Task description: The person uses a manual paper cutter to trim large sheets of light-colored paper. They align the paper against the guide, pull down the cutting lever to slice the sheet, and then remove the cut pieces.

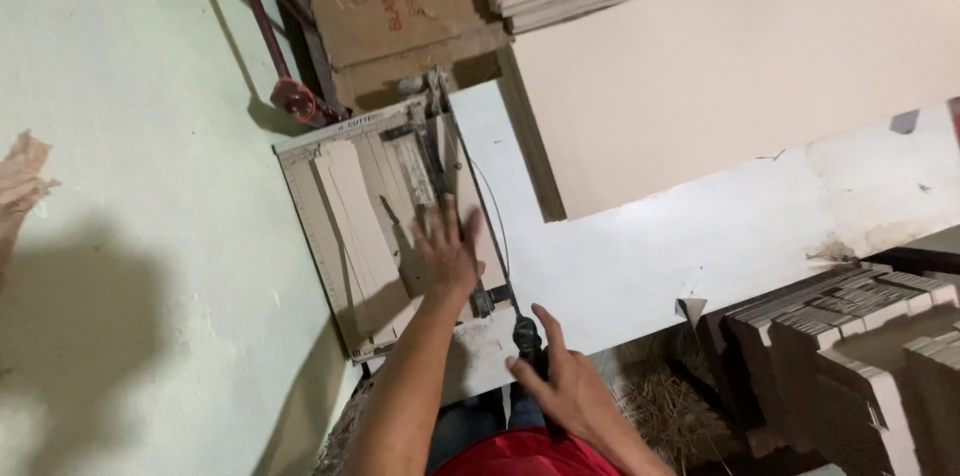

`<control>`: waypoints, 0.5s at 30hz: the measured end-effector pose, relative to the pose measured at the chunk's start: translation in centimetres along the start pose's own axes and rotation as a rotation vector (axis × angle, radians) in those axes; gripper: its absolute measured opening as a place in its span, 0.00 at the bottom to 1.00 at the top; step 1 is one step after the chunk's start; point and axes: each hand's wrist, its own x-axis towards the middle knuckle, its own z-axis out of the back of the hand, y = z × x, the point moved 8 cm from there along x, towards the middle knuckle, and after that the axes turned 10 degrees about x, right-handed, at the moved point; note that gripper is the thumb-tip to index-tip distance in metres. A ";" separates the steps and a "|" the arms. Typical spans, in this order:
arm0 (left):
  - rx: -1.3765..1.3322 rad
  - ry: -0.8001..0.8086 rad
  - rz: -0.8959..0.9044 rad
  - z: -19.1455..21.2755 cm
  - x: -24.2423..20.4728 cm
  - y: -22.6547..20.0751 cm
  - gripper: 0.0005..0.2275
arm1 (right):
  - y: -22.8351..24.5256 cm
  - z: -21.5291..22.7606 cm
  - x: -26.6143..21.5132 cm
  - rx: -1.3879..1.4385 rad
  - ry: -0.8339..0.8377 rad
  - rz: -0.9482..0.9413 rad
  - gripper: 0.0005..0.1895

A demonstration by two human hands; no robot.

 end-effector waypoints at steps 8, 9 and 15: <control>0.310 -0.367 -0.630 -3.8 -2.4 -4.8 0.28 | -0.5 0.1 0.0 0.067 0.098 0.130 0.36; 0.308 -0.365 -0.613 -3.9 -3.9 -3.7 0.28 | -0.1 0.3 -0.2 0.060 0.109 0.141 0.36; -0.263 -0.784 -0.506 -0.3 -13.8 1.8 0.17 | 0.7 0.3 -0.4 0.017 0.150 0.215 0.36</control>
